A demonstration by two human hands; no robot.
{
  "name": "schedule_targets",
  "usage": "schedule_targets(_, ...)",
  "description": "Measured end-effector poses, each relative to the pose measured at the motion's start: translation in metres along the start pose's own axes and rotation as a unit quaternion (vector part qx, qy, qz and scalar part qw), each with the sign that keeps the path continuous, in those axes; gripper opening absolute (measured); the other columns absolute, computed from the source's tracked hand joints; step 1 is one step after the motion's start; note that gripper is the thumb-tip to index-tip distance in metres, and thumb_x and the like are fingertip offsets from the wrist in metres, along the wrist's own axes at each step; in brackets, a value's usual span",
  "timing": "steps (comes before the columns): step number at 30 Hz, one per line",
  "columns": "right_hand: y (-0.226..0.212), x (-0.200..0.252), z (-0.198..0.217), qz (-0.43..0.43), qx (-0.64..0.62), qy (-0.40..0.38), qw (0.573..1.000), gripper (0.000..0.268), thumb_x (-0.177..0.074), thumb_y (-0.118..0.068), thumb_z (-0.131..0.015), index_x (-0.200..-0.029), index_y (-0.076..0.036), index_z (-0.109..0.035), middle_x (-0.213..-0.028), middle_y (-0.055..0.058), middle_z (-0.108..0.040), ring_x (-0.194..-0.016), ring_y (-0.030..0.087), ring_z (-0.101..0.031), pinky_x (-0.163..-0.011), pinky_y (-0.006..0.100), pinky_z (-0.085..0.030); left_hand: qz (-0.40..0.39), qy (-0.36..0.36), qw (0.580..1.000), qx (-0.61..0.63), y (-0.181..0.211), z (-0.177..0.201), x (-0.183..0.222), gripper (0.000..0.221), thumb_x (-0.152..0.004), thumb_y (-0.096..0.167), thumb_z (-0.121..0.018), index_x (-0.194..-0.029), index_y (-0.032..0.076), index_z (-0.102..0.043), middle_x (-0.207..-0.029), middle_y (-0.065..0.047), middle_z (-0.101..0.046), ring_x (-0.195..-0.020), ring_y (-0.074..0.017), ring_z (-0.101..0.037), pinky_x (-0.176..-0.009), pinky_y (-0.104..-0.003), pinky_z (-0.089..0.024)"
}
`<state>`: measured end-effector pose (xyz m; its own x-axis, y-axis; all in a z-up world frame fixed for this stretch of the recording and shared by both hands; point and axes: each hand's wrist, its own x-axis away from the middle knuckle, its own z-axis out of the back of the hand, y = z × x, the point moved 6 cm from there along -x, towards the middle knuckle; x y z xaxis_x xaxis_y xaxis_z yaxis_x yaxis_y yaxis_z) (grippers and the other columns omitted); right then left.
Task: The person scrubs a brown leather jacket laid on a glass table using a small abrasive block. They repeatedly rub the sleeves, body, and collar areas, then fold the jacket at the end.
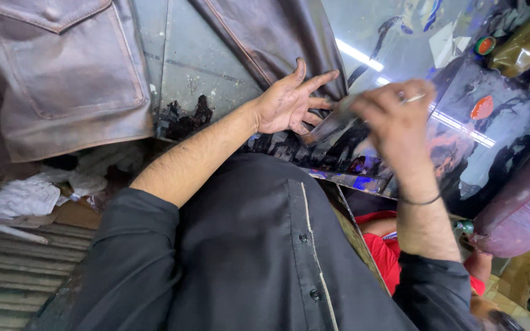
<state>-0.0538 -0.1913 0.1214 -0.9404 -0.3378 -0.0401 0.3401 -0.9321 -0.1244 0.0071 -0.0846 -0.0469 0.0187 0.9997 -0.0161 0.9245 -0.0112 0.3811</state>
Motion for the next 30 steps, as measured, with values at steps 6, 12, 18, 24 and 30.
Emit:
schedule_targets(6, -0.011, -0.003, 0.003, -0.03, 0.104, -0.022, 0.994, 0.027, -0.091, -0.013, -0.064, -0.113, -0.022, -0.077, -0.115, -0.006, -0.069, -0.119, 0.02, -0.057, -0.109, 0.052, -0.036, 0.006, 0.016, 1.0, -0.023, -0.001, 0.003, -0.005, 0.105, -0.078, 0.094, -0.028, -0.165, 0.04, -0.005, -0.171, -0.028, -0.021, -0.147, -0.0542, -0.04, -0.111, -0.073, -0.031)
schedule_targets(12, -0.02, 0.008, -0.002, 0.077, 0.078, -0.037, 0.993, 0.028, -0.088, -0.018, -0.065, -0.111, -0.026, -0.078, -0.114, -0.007, -0.07, -0.116, 0.016, -0.059, -0.11, 0.054, -0.037, 0.011, 0.027, 1.0, -0.002, 0.003, 0.002, -0.005, 0.106, -0.077, 0.092, -0.025, -0.166, 0.04, -0.003, -0.17, -0.028, -0.011, -0.151, -0.0569, -0.035, -0.118, -0.078, -0.03)
schedule_targets(18, -0.023, 0.009, 0.003, -0.001, 0.118, -0.016, 0.993, 0.029, -0.094, -0.016, -0.066, -0.118, -0.028, -0.078, -0.12, -0.008, -0.068, -0.117, 0.018, -0.059, -0.107, 0.054, -0.033, 0.011, 0.03, 0.998, -0.047, -0.002, 0.003, -0.001, 0.108, -0.076, 0.095, -0.024, -0.166, 0.04, -0.003, -0.172, -0.03, -0.011, -0.149, -0.0558, -0.028, -0.113, -0.077, -0.022)
schedule_targets(24, -0.009, 0.006, -0.007, 0.008, 0.078, -0.033, 0.996, 0.028, -0.092, -0.013, -0.067, -0.113, -0.028, -0.077, -0.116, -0.009, -0.07, -0.116, 0.016, -0.06, -0.114, 0.057, -0.032, 0.016, 0.033, 0.996, -0.081, -0.002, 0.004, -0.004, 0.108, -0.075, 0.096, -0.022, -0.166, 0.04, -0.002, -0.173, -0.029, -0.009, -0.152, -0.0597, -0.021, -0.113, -0.081, -0.011)
schedule_targets(30, 0.05, 0.022, -0.012, -0.033, 0.022, 0.01, 0.999, 0.035, -0.087, -0.003, -0.064, -0.114, -0.022, -0.075, -0.117, -0.005, -0.069, -0.116, 0.022, -0.059, -0.118, 0.052, -0.032, 0.018, 0.027, 0.997, -0.067, -0.003, -0.001, -0.001, 0.103, -0.079, 0.093, -0.025, -0.165, 0.04, -0.002, -0.173, -0.03, -0.014, -0.148, -0.0561, -0.037, -0.115, -0.077, -0.023)
